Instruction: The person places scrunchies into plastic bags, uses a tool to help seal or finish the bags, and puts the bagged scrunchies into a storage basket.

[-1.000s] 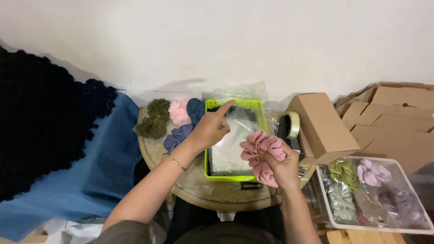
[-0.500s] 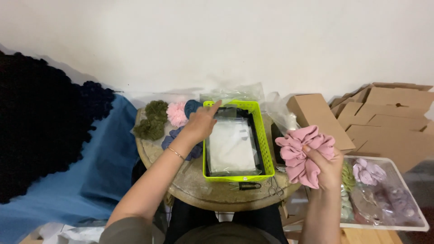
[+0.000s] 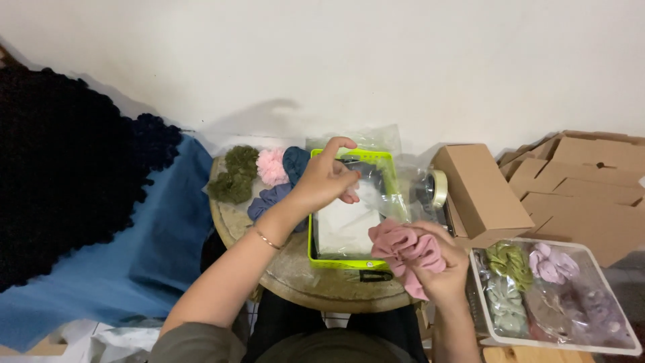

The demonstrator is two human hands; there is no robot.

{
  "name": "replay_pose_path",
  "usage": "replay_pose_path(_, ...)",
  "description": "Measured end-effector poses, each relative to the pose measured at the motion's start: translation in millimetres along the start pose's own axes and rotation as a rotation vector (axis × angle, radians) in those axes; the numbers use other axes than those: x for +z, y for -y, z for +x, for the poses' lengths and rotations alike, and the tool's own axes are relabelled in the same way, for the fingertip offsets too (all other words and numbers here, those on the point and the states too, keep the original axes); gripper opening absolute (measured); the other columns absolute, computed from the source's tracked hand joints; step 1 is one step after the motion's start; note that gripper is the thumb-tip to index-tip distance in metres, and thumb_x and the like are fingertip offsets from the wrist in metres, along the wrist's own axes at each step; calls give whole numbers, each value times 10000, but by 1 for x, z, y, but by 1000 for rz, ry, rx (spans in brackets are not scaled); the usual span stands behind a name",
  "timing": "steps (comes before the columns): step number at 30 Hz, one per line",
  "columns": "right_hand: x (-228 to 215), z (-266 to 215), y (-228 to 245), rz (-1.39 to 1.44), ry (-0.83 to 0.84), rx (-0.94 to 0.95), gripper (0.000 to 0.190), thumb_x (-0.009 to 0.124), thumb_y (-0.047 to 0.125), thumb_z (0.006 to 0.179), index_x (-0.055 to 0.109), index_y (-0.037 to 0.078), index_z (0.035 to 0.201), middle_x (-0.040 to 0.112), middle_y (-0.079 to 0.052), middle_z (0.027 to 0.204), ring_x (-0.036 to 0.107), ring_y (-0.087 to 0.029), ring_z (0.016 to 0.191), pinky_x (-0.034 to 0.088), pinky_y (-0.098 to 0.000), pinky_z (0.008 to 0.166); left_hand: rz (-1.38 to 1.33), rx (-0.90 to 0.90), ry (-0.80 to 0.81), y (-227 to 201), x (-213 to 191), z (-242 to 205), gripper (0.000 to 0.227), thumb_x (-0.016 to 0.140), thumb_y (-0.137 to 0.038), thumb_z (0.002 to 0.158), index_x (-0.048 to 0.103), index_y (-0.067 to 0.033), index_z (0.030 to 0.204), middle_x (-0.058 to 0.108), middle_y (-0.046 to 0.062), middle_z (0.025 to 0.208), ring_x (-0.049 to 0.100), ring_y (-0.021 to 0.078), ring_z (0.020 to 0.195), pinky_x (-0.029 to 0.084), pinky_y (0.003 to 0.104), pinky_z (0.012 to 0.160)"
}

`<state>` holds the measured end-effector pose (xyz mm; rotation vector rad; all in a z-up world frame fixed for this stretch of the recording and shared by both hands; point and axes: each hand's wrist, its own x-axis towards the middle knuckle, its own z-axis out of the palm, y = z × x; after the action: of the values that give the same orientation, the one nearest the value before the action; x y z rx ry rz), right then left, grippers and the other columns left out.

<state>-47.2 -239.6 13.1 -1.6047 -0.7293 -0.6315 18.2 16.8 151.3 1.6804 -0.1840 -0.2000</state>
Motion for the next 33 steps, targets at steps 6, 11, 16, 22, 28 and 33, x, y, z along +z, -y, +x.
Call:
replay_pose_path(6, 13, 1, 14, -140, -65, 44, 409, 778, 35, 724, 742, 44, 1132, 704, -143, 1200, 708, -251, 1064, 620, -349, 948, -269, 171, 125, 23, -18, -11, 493, 608, 21, 901, 428, -125, 1336, 705, 243, 1041, 773, 336, 850, 654, 372, 805)
replay_pose_path(11, 10, -8, 7, -151, -52, -25, 349, 751, 48, 763, 730, 29, 1110, 716, -159, 1200, 726, -270, 1087, 642, -357, 998, -111, 264, 154, 23, -26, -19, 496, 536, 77, 892, 465, -190, 1304, 642, 255, 1278, 793, 295, 856, 647, 346, 804)
replay_pose_path(16, 6, -8, 24, -246, 24, -75, 264, 727, 81, 778, 771, 56, 1037, 748, -127, 1118, 745, -221, 1017, 644, -319, 952, 333, 330, 96, 14, -23, -30, 562, 605, 31, 887, 517, -234, 1375, 595, 176, 1385, 764, 216, 813, 576, 320, 729)
replay_pose_path(22, -11, -23, 15, -309, 30, 30, 295, 726, 276, 826, 788, 73, 1031, 749, -148, 1126, 738, -241, 1031, 630, -337, 900, 432, 525, 158, 12, -21, -32, 157, 626, -53, 916, 718, -126, 1021, 702, 71, 1144, 667, 187, 960, 563, 306, 727)
replay_pose_path(28, -19, -24, 11, -71, 64, -20, 507, 835, 514, 728, 780, 65, 957, 766, -125, 1018, 763, -200, 900, 644, -294, 796, 433, 422, 167, 9, -17, -42, 167, 691, -21, 868, 652, -181, 894, 616, 135, 1318, 720, 156, 758, 571, 302, 661)
replay_pose_path(33, -12, -18, 26, -101, -32, 205, 370, 787, 309, 796, 740, 12, 1011, 728, -142, 1117, 712, -242, 1023, 606, -324, 933, 238, 551, 61, 10, -14, -49, 182, 680, 42, 877, 631, -127, 832, 660, 88, 1088, 620, 95, 786, 521, 247, 706)
